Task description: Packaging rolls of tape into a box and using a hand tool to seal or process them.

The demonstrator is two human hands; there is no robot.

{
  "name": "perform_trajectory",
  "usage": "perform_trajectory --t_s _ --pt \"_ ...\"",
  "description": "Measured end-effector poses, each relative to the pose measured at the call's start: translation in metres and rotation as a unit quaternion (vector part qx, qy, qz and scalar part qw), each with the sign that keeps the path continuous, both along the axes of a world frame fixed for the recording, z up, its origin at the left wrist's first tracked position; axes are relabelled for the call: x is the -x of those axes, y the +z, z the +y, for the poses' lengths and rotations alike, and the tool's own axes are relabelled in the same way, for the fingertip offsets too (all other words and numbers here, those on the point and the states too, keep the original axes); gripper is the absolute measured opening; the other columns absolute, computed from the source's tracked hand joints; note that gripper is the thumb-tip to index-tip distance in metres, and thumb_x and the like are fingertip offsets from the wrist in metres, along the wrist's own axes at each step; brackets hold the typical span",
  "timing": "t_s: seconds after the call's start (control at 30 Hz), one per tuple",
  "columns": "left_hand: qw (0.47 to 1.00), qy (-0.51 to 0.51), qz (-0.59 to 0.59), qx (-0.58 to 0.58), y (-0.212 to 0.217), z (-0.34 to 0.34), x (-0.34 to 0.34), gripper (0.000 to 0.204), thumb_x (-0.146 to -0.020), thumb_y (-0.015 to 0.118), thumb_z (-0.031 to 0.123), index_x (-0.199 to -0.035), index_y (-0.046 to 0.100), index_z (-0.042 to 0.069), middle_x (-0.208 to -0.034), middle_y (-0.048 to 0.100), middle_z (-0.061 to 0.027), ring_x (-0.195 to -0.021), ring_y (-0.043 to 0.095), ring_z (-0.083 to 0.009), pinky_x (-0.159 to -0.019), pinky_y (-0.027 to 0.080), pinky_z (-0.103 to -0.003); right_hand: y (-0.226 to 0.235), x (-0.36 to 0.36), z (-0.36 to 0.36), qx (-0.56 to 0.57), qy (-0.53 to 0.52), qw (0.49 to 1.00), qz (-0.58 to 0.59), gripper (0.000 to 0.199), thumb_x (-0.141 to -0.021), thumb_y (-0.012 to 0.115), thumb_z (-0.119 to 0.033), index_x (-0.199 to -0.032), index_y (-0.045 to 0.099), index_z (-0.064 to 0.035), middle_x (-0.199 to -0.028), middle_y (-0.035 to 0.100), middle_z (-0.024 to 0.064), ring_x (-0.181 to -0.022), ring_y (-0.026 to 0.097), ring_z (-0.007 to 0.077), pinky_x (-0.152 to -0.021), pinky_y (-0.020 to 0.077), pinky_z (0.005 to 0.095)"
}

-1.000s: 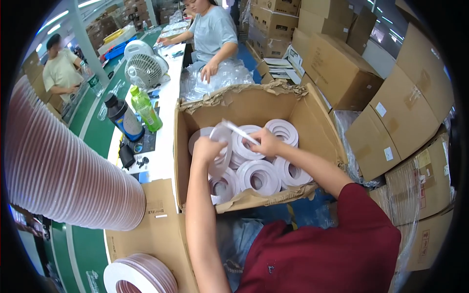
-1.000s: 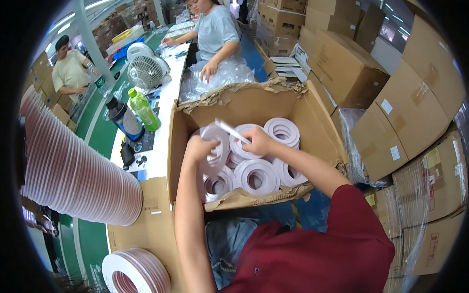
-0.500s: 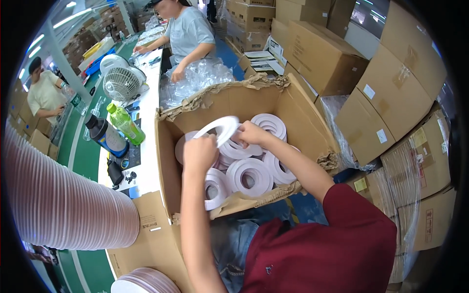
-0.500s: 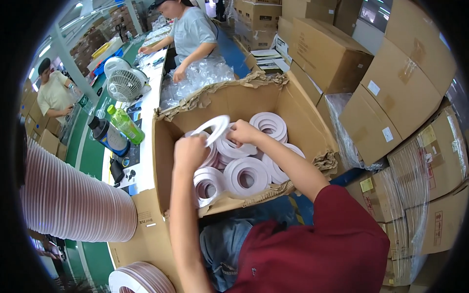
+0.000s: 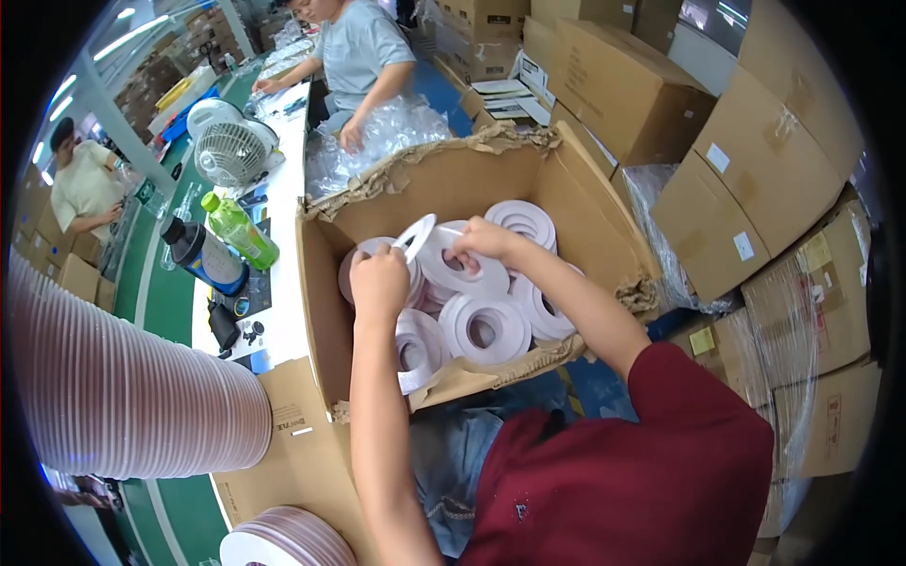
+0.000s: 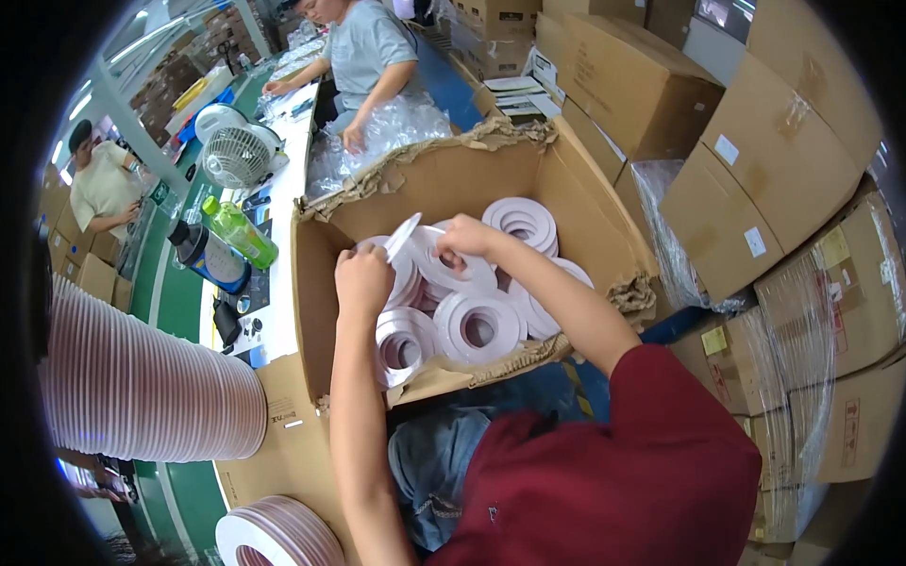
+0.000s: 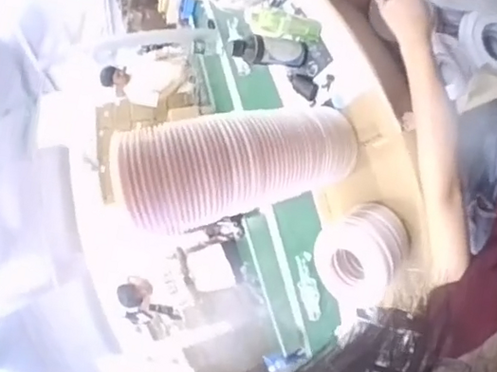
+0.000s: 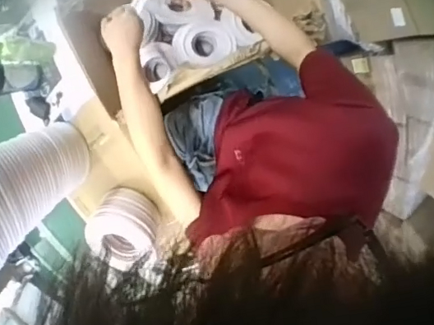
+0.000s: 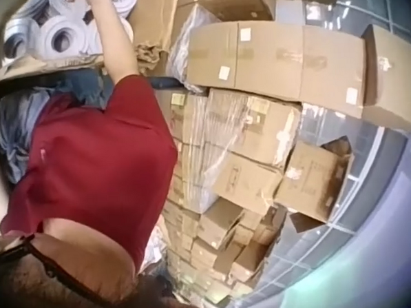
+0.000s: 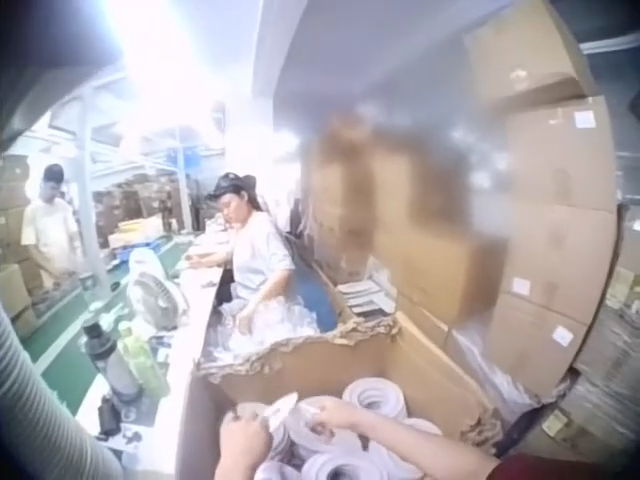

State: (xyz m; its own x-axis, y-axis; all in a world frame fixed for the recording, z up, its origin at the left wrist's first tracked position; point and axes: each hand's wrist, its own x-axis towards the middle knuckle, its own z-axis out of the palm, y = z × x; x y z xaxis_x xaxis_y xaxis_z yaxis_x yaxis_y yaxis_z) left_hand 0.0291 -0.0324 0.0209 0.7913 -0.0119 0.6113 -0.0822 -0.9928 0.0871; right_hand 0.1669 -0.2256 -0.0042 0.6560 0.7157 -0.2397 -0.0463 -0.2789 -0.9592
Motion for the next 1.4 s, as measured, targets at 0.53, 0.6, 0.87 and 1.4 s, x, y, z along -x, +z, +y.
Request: perform_trajectory --t_s 0.53,0.6,0.87,1.4 --pt "0.967 0.076 -0.057 0.234 0.003 0.007 0.0 0.013 -0.075 0.069 0.011 -0.076 0.061 0.0 -0.076 0.063 -0.0151 -0.071 0.064 -0.0346 -0.067 0.052 -0.041 -0.006 -0.002 -0.024 -0.08 0.002 0.997 -0.01 0.018 -0.082 0.067 -0.009 -0.091 0.069 0.0066 -0.071 0.066 0.0082 -0.054 0.06 0.0138 -0.05 0.048 0.0286" --pt "0.946 0.068 -0.066 0.309 0.005 0.011 0.003 0.021 -0.08 0.071 0.018 -0.076 0.062 -0.001 -0.071 0.062 -0.0117 -0.067 0.065 -0.027 -0.064 0.052 -0.036 0.007 -0.007 -0.038 -0.122 0.018 0.992 0.003 0.02 -0.083 0.066 -0.008 -0.095 0.068 0.0077 -0.073 0.067 0.0097 -0.056 0.062 0.0149 -0.053 0.0505 0.0291" --pt "0.61 -0.064 -0.009 0.79 -0.014 0.012 -0.006 0.082 -0.094 0.04 0.069 -0.116 0.059 -0.008 -0.092 0.068 -0.0172 -0.085 0.067 -0.0247 -0.074 0.057 -0.039 0.029 0.018 -0.025 -0.314 -0.045 0.947 0.052 0.034 -0.085 0.067 -0.013 -0.11 0.064 0.0087 -0.091 0.071 0.0165 -0.079 0.07 0.0198 -0.068 0.0587 0.031" --pt "0.351 -0.372 0.06 0.857 -0.014 0.003 -0.008 0.078 -0.097 0.029 0.065 -0.123 0.057 -0.003 -0.119 0.064 -0.0172 -0.109 0.063 -0.0331 -0.096 0.048 -0.047 0.05 -0.021 0.009 -0.224 -0.151 0.928 -0.257 0.05 -0.071 0.071 0.003 -0.119 0.057 -0.0042 -0.096 0.064 0.0042 -0.079 0.064 0.014 -0.069 0.0543 0.0315"
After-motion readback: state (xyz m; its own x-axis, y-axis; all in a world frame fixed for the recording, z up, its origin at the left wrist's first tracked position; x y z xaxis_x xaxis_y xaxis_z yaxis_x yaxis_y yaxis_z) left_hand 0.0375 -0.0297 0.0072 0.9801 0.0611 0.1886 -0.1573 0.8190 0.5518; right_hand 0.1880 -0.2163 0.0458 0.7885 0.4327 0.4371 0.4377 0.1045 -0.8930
